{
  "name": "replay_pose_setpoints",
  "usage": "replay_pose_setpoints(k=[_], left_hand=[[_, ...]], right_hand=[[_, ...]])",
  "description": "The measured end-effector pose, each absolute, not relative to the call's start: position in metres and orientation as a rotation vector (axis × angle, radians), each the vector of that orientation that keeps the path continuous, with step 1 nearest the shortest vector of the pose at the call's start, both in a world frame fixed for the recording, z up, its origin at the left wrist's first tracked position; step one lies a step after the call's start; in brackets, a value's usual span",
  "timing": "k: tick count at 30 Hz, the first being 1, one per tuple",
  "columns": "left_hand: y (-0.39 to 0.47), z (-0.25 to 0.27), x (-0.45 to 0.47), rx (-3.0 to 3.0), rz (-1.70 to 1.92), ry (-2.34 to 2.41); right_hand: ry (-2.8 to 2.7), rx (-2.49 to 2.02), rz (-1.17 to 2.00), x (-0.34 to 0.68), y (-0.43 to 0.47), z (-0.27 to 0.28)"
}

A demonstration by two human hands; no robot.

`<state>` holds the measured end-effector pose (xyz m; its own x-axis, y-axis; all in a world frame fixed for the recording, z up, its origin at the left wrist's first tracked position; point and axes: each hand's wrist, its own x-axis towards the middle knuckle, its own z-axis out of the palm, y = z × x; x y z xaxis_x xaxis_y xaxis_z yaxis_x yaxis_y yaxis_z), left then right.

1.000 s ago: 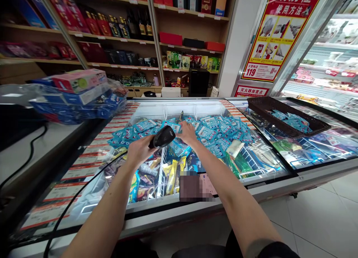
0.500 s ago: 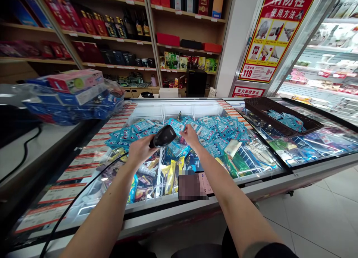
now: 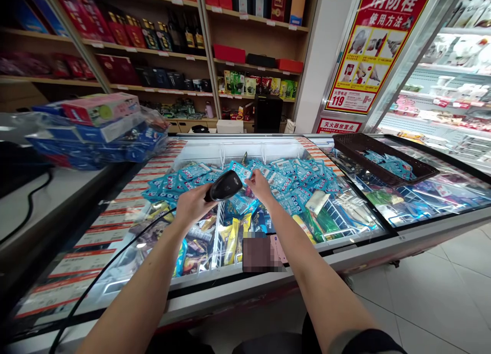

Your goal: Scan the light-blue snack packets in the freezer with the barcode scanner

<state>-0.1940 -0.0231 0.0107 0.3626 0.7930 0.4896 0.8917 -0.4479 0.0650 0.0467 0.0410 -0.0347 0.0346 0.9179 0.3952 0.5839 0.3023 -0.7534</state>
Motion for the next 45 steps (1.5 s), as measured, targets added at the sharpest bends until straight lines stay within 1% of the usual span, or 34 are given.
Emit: replay_pose_setpoints(k=[35, 45], left_hand=[[-0.0238, 0.0131, -0.1924, -2.441, -0.611, -1.531], [-0.0233, 0.0159, -0.1969, -2.302, -0.691, -1.690]], right_hand=[[-1.651, -1.359, 0.461, 0.0462, 0.0370, -0.0301], [-1.427, -1.330, 0.443, 0.0490, 0.0405, -0.0385]])
